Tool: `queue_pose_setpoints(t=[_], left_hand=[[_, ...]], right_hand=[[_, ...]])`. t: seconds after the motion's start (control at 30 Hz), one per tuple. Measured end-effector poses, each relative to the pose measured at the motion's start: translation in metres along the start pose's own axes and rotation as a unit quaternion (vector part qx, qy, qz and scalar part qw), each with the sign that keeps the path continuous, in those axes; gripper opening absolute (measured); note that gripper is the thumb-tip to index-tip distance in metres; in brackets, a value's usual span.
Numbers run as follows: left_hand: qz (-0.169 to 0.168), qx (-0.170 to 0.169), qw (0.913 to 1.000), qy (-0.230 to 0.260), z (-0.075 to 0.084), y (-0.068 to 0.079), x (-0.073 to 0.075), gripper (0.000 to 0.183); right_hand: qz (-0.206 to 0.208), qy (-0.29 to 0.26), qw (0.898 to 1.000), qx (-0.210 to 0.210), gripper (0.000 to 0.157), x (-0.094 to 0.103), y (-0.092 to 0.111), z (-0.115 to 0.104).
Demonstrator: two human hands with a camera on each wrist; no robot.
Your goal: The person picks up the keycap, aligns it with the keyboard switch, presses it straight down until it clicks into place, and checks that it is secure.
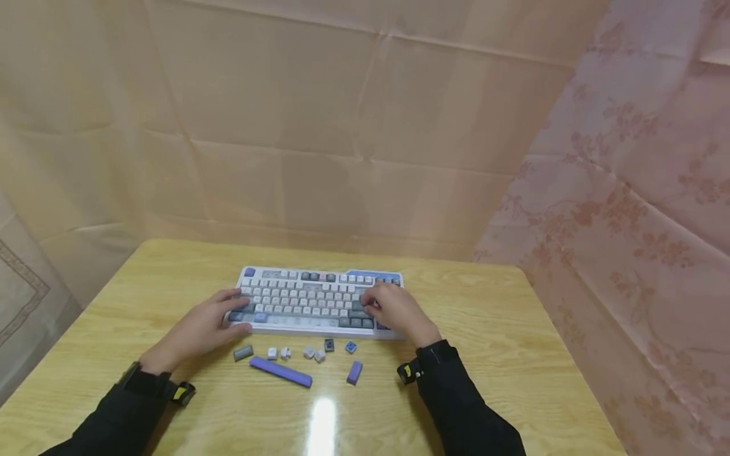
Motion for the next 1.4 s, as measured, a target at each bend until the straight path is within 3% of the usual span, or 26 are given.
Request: queue_pose_setpoints(t=[0.27,0.53,0.8,1.4], left_hand=[[0.002,-0.002,1.0,0.01,0.0009,0.0008,0.0028,0.06],[0.012,-0.029,0.9995,0.008,0.0022,0.0003,-0.0008,0.06],[0.003,-0.009,0.9999,0.011,0.0025,0.0002,0.001,0.061],[0.0,-0.004,1.0,0.005,0.0024,0.0008,0.0018,0.061]], right_hand=[[-0.006,-0.003,1.0,0.007,0.018,-0.0013,-0.0009,-0.0027],[-0.014,-0.014,1.0,0.019,0.022,-0.0031,0.0022,-0.0013],[-0.007,-0.03,0.999,0.029,0.017,-0.0037,-0.0036,-0.0044],[0.008,-0.023,1.0,-0.007,0.021,-0.0066,-0.0064,0.0046]])
Point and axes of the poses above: each hand's wrist, its own y-axis away from the middle knuckle, its own x-axis out of the back of the hand, z = x × y, the point moved 5 cm from there along -y, towards the middle knuckle, and after that the axes turned 6 degrees about y, right-handed, at the moved point
